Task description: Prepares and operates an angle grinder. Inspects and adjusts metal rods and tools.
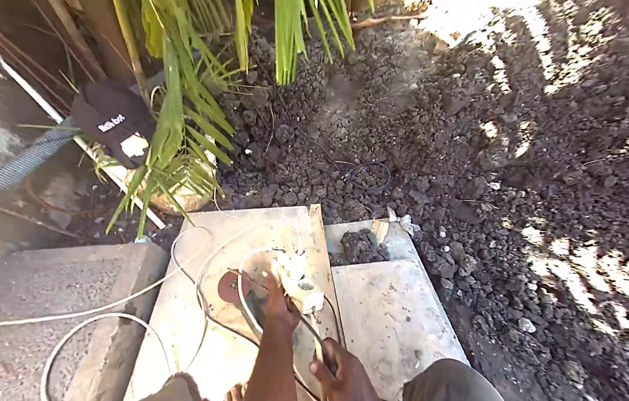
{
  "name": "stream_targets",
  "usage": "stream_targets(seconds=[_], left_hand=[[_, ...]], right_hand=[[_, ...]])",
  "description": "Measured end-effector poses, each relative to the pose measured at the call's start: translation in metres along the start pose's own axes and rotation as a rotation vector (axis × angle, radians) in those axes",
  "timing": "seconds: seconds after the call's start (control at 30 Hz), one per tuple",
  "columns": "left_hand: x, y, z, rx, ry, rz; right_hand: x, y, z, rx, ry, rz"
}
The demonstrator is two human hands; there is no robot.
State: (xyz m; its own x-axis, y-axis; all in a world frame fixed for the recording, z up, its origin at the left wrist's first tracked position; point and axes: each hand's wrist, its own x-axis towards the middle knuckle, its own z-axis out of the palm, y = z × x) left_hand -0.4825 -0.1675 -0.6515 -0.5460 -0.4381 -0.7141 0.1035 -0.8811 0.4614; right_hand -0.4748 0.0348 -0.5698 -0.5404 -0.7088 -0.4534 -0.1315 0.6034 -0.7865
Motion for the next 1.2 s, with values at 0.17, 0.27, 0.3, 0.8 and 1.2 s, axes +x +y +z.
stream_targets(seconds=[0.17,0.27,0.3,0.8,1.2], left_hand=[[-0.012,0.006,0.013,-0.029,-0.286,0.101],[-0.010,0.011,0.012,-0.085,-0.383,0.144],[-0.011,0.014,0.012,-0.113,-0.409,0.156],[-0.036,0.025,0.010,0.020,-0.304,0.164],[-0.040,0.028,0.021,0.007,-0.250,0.206]], right_hand=[[-0.018,-0.014,-0.012,-0.365,-0.098,-0.041],[-0.030,-0.021,-0.028,-0.622,0.024,-0.081],[-0.031,-0.025,-0.034,-0.678,0.096,-0.088],[0.039,-0.113,-0.103,-0.175,0.065,-0.226],[0.045,-0.108,-0.077,-0.411,0.355,-0.235]])
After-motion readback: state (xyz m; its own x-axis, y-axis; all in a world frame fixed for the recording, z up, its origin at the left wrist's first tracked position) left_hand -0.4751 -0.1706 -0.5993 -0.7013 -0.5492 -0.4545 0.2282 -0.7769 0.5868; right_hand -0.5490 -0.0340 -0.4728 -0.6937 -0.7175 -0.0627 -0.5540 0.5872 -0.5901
